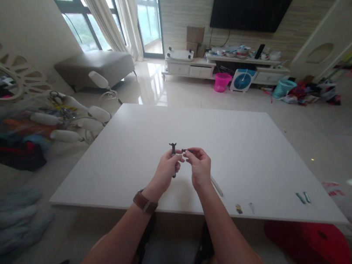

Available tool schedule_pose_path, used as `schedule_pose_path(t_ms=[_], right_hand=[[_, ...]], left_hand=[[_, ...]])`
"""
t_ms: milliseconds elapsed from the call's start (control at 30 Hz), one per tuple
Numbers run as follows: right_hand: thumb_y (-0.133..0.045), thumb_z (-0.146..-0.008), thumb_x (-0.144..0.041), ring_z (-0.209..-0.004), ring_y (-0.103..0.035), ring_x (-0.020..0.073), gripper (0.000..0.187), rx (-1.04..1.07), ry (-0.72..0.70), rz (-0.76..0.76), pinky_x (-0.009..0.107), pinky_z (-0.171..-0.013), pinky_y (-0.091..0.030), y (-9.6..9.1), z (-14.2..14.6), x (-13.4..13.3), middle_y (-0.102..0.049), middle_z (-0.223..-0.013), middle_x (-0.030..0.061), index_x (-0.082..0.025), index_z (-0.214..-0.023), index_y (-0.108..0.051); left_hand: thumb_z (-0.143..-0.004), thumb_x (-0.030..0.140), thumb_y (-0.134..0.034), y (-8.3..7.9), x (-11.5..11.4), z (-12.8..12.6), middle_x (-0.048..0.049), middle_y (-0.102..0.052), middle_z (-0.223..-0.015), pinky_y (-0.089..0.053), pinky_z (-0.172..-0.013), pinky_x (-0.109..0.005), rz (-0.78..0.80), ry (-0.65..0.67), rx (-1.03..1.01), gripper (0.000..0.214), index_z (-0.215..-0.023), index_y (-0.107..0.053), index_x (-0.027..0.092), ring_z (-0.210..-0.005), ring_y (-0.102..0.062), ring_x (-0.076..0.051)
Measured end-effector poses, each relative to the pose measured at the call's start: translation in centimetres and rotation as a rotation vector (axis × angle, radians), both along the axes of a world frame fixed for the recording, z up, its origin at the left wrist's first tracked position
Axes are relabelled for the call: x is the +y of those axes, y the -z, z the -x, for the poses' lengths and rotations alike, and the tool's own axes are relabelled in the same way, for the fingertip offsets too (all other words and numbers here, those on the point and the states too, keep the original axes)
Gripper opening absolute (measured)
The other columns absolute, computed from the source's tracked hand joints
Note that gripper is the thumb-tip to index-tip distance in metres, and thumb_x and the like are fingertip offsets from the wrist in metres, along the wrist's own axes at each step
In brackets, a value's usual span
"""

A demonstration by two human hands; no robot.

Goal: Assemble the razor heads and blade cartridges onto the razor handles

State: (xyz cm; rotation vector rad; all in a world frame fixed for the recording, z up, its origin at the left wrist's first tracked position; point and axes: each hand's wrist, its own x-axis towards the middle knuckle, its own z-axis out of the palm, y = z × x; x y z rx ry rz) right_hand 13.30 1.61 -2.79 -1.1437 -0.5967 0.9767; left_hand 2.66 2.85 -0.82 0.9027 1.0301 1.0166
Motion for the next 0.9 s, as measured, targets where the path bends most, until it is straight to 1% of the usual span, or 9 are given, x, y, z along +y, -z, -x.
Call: schedule_pose_path(t_ms=[167, 267, 433, 500, 600, 700, 800, 900], right_hand=[[-0.078, -0.063, -0.034, -0.071, -0.064, 0.0160, 0.028, -0.104, -0.033, 0.038, 0.025, -0.060, -0.045, -0.8, 0.4, -1.4, -0.068, -0.078, 0.0014, -0.018, -0.083, -0.067], [-0.079, -0.064, -0.036, -0.069, -0.063, 0.0151, 0.028, -0.135, -0.065, 0.037, 0.024, -0.059, -0.043, -1.2, 0.8, -2.3, -0.067, -0.075, 0.0008, -0.018, -0.083, -0.067], [-0.075, -0.073, -0.041, -0.063, -0.062, 0.0142, 0.027, -0.163, -0.137, -0.011, 0.025, -0.058, -0.044, -0.6, 1.2, -3.4, -0.067, -0.074, 0.0011, -0.017, -0.082, -0.067], [-0.076, -0.074, -0.041, -0.061, -0.061, 0.0141, 0.027, -0.164, -0.152, -0.015, 0.026, -0.059, -0.046, -0.2, 1.3, -3.6, -0.068, -0.074, 0.0020, -0.017, -0.082, -0.067], [-0.078, -0.072, -0.038, -0.062, -0.063, 0.0149, 0.026, -0.165, -0.175, -0.025, 0.027, -0.061, -0.047, 0.0, 1.4, -3.2, -0.070, -0.076, 0.0034, -0.016, -0.082, -0.068], [-0.080, -0.071, -0.036, -0.063, -0.063, 0.0152, 0.026, -0.176, -0.173, -0.026, 0.027, -0.060, -0.047, 0.0, 1.7, -2.3, -0.070, -0.075, 0.0036, -0.015, -0.082, -0.068], [-0.080, -0.070, -0.035, -0.062, -0.062, 0.0144, 0.026, -0.171, -0.107, -0.023, 0.027, -0.059, -0.045, 0.2, 1.8, -1.2, -0.069, -0.075, 0.0029, -0.015, -0.081, -0.068], [-0.080, -0.069, -0.036, -0.064, -0.063, 0.0146, 0.027, -0.135, -0.033, -0.009, 0.026, -0.059, -0.045, 0.6, 1.7, -0.4, -0.068, -0.074, 0.0014, -0.016, -0.082, -0.066]], left_hand=[[-0.078, 0.032, -0.066, 0.3, -1.1, 0.6, -0.0019, -0.063, -0.073, -0.029, -0.044, -0.020, -0.054, -0.003, -0.054, 0.021, -0.090, -0.060, 0.016, -0.049, -0.047, -0.007], [-0.079, 0.035, -0.066, 0.5, -1.8, 1.2, -0.0017, -0.062, -0.072, -0.030, -0.044, -0.021, -0.103, -0.015, -0.038, 0.022, -0.088, -0.060, 0.016, -0.049, -0.046, -0.007], [-0.079, 0.034, -0.065, 0.5, -2.7, 2.4, -0.0007, -0.062, -0.070, -0.032, -0.046, -0.021, -0.137, -0.016, 0.006, 0.021, -0.089, -0.060, 0.017, -0.049, -0.047, -0.007], [-0.080, 0.034, -0.065, 0.6, -2.7, 2.8, -0.0003, -0.062, -0.068, -0.033, -0.047, -0.021, -0.136, -0.015, 0.026, 0.020, -0.088, -0.059, 0.018, -0.049, -0.047, -0.008], [-0.080, 0.034, -0.064, 0.6, -2.2, 3.2, 0.0003, -0.061, -0.066, -0.035, -0.049, -0.022, -0.157, -0.002, 0.069, 0.018, -0.087, -0.059, 0.018, -0.050, -0.047, -0.008], [-0.080, 0.034, -0.062, 0.4, -1.4, 3.4, 0.0011, -0.058, -0.064, -0.034, -0.049, -0.022, -0.189, 0.016, 0.109, 0.017, -0.086, -0.060, 0.017, -0.050, -0.045, -0.009], [-0.081, 0.036, -0.060, 0.1, -0.5, 3.3, 0.0025, -0.055, -0.061, -0.031, -0.048, -0.022, -0.184, 0.026, 0.127, 0.021, -0.087, -0.063, 0.017, -0.051, -0.043, -0.009], [-0.086, 0.041, -0.050, 0.1, 0.2, 3.1, 0.0022, -0.054, -0.060, -0.031, -0.048, -0.023, -0.147, 0.037, 0.115, 0.030, -0.093, -0.065, 0.015, -0.049, -0.041, -0.010]])
